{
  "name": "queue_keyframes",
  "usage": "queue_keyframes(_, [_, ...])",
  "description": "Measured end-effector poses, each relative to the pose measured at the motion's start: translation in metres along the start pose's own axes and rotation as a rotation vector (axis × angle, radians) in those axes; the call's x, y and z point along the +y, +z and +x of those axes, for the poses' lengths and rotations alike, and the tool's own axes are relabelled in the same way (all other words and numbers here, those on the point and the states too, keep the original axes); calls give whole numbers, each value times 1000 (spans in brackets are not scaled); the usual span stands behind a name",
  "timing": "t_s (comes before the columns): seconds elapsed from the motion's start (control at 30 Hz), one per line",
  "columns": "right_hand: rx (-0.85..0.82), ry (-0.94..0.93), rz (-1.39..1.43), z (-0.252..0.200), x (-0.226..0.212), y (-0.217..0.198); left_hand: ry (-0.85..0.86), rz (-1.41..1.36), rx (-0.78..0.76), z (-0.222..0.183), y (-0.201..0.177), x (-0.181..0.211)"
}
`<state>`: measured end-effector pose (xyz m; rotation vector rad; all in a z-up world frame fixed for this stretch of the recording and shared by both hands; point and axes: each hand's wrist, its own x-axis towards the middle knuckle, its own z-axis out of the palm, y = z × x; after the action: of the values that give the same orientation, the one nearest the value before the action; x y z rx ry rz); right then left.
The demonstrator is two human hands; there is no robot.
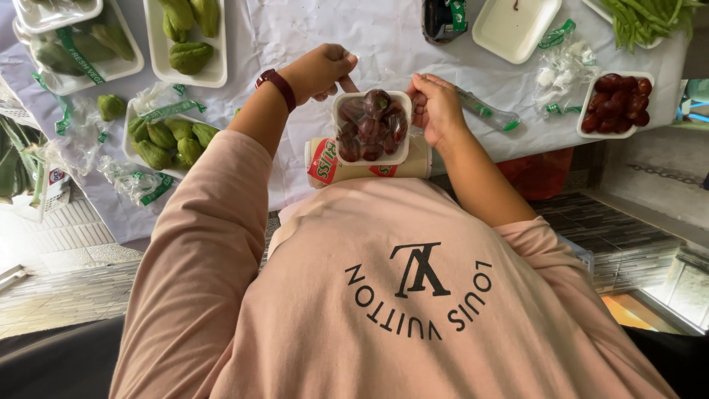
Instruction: Wrapping and sealing small trays of produce using plastic film and a tape sealer
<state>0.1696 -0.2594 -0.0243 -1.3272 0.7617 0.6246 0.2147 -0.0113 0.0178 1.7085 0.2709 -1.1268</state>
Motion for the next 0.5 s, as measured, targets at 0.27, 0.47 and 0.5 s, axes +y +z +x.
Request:
queue_keyframes(0.27, [83, 168, 152, 49, 51, -28, -288, -329, -97, 60, 28, -67])
queue_keyframes(0.47, [-37, 156, 17, 21, 42, -29, -342, -345, -212, 100, 37, -141])
queue_keyframes(0.5, [-74, 128, -50, 21, 45, -34, -357, -345, -243, 105, 40, -154])
